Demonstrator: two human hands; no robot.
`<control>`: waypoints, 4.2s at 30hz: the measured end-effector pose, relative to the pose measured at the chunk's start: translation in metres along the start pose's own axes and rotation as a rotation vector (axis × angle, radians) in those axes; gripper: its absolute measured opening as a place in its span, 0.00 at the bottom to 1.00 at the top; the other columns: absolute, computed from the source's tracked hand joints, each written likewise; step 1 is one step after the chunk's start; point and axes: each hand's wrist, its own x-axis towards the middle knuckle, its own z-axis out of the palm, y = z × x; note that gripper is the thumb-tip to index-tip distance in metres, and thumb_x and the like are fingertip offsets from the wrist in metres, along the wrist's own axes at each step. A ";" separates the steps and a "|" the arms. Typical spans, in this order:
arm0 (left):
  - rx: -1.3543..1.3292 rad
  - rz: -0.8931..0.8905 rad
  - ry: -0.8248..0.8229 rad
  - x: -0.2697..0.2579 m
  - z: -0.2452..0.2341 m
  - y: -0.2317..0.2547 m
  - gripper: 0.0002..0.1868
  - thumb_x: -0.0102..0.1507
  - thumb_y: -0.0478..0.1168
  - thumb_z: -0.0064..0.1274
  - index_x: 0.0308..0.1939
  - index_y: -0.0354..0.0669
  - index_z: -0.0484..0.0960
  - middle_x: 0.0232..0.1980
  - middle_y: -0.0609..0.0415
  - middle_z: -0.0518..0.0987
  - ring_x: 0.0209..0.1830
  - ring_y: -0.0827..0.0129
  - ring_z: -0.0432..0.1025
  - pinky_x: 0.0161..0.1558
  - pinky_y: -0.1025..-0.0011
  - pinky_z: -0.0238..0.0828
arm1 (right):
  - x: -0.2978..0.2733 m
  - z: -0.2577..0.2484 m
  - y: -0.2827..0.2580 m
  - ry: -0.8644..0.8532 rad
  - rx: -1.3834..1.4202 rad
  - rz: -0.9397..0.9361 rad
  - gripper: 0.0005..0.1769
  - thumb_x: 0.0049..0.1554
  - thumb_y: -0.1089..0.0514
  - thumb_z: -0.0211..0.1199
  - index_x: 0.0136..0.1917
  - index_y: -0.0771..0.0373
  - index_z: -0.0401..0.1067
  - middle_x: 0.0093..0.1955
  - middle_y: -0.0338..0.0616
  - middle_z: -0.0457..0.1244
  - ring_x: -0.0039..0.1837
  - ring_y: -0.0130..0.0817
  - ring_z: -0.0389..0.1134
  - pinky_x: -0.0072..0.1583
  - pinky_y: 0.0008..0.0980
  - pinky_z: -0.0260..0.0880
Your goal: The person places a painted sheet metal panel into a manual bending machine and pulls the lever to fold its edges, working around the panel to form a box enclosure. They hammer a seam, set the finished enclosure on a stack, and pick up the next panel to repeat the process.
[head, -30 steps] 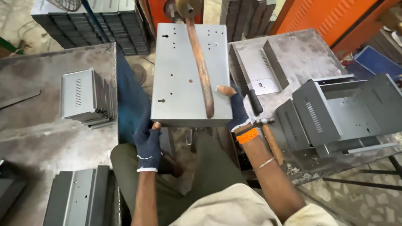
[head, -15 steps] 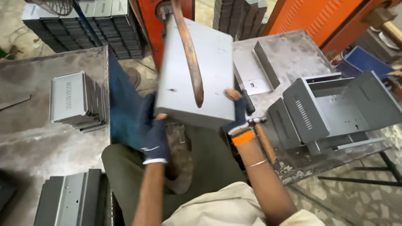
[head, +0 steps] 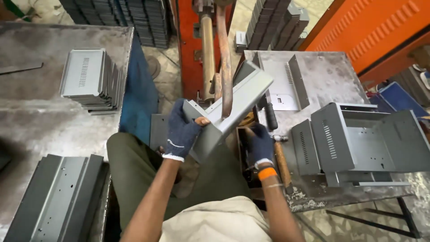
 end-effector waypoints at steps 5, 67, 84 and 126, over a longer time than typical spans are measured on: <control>0.199 -0.064 0.065 -0.010 -0.004 0.006 0.30 0.46 0.60 0.78 0.34 0.48 0.76 0.29 0.49 0.78 0.31 0.62 0.74 0.35 0.68 0.69 | 0.009 -0.111 0.035 0.493 -1.406 -0.131 0.22 0.44 0.40 0.72 0.50 0.47 0.78 0.47 0.38 0.70 0.54 0.43 0.74 0.53 0.45 0.77; -0.753 -0.697 0.457 -0.044 0.039 0.083 0.48 0.55 0.75 0.38 0.66 0.44 0.69 0.67 0.44 0.72 0.63 0.52 0.71 0.58 0.57 0.70 | -0.257 0.036 -0.158 -0.001 -0.943 -0.837 0.21 0.60 0.52 0.64 0.64 0.60 0.69 0.40 0.48 0.65 0.41 0.43 0.65 0.42 0.39 0.66; -0.019 -0.375 0.468 -0.034 0.040 -0.008 0.35 0.64 0.67 0.52 0.27 0.37 0.85 0.27 0.39 0.81 0.30 0.51 0.71 0.40 0.61 0.70 | -0.082 -0.080 -0.043 0.210 -1.115 -0.087 0.32 0.48 0.53 0.64 0.67 0.44 0.69 0.60 0.42 0.70 0.64 0.48 0.70 0.65 0.47 0.69; -0.472 0.054 -0.374 0.008 0.022 0.001 0.45 0.46 0.40 0.77 0.66 0.51 0.75 0.66 0.52 0.70 0.66 0.60 0.60 0.62 0.54 0.61 | -0.072 0.081 -0.226 -0.123 -1.550 -1.093 0.18 0.55 0.41 0.64 0.32 0.53 0.78 0.28 0.56 0.65 0.39 0.60 0.70 0.40 0.51 0.72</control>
